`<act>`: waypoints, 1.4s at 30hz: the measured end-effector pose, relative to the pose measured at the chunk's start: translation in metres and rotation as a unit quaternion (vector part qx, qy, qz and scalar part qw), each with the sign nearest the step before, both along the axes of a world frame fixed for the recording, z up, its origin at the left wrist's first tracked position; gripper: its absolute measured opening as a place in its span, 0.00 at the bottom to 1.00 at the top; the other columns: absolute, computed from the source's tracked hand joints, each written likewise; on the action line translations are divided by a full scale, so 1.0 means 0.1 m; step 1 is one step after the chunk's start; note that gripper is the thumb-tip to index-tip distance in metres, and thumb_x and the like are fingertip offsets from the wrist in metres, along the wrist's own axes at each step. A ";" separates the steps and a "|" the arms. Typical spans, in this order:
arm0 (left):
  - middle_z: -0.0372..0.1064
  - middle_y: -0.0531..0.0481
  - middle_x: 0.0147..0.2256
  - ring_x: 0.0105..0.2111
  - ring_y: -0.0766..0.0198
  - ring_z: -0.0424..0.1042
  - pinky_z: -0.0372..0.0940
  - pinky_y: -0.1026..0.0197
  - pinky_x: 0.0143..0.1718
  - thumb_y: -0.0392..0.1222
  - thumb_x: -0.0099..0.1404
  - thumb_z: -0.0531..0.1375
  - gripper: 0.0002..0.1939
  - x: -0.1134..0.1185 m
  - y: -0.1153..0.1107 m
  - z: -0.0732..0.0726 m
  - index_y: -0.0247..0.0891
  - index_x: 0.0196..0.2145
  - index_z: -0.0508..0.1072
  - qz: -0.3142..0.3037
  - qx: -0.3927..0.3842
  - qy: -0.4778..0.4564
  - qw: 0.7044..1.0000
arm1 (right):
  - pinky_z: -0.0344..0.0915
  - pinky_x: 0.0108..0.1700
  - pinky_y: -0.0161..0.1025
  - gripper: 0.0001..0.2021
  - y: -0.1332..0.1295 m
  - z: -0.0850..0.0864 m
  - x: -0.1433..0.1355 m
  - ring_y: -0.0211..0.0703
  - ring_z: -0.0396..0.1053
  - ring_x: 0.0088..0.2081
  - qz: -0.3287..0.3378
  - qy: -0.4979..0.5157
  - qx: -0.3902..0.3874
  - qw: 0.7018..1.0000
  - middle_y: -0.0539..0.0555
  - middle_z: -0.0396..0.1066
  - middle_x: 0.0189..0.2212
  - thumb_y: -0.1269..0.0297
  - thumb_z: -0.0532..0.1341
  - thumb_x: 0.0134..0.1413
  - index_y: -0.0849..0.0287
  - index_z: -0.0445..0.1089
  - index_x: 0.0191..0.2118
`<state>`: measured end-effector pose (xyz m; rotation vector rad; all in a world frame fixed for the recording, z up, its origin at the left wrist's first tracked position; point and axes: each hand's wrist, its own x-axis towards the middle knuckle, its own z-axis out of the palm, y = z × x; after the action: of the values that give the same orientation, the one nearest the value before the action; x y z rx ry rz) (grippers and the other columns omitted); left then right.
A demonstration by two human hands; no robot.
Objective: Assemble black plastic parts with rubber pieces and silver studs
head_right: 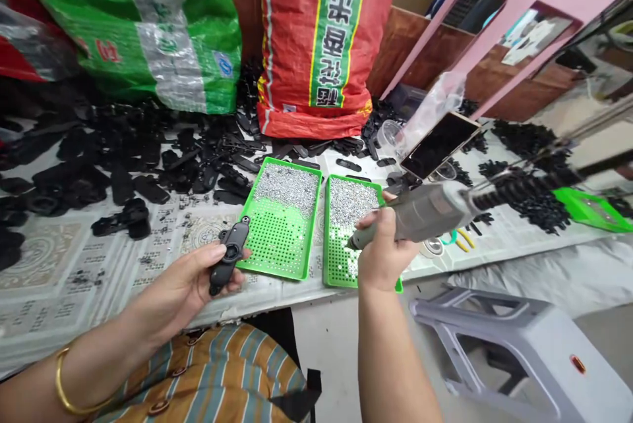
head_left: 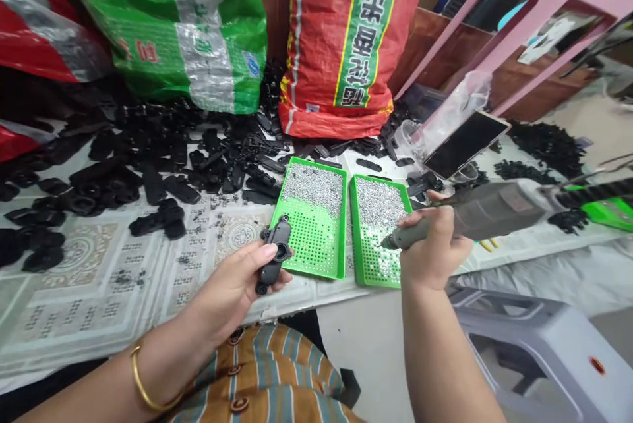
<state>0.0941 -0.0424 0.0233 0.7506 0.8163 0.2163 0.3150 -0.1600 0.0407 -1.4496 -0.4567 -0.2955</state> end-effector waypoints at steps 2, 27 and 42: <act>0.70 0.47 0.31 0.30 0.63 0.71 0.65 0.62 0.32 0.48 0.57 0.61 0.14 0.04 -0.02 -0.02 0.33 0.35 0.71 -0.006 0.001 0.004 1.000 | 0.60 0.21 0.38 0.16 -0.05 -0.10 0.04 0.38 0.61 0.15 -0.006 -0.012 0.021 1.000 0.45 0.59 0.12 0.52 0.53 0.52 0.61 0.66 0.32; 0.66 0.52 0.28 0.28 0.67 0.68 0.64 0.63 0.31 0.47 0.56 0.62 0.13 0.08 -0.04 0.00 0.35 0.35 0.69 -0.004 -0.009 0.006 1.000 | 0.57 0.19 0.37 0.17 -0.10 -0.14 0.07 0.36 0.56 0.14 0.043 0.018 0.075 0.996 0.45 0.56 0.12 0.47 0.53 0.48 0.58 0.64 0.29; 0.59 0.54 0.27 0.26 0.70 0.63 0.62 0.62 0.31 0.50 0.58 0.60 0.14 0.06 -0.06 -0.06 0.36 0.33 0.64 -0.011 -0.012 -0.069 0.997 | 0.56 0.18 0.39 0.35 0.46 0.73 -0.89 0.39 0.51 0.12 0.347 -0.014 -0.053 0.936 0.45 0.48 0.12 0.42 0.27 0.54 0.56 0.61 0.47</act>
<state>0.0997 -0.0480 0.0177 0.7130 0.6785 0.2350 0.2262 -0.1142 0.1133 -1.2958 -0.9818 0.2816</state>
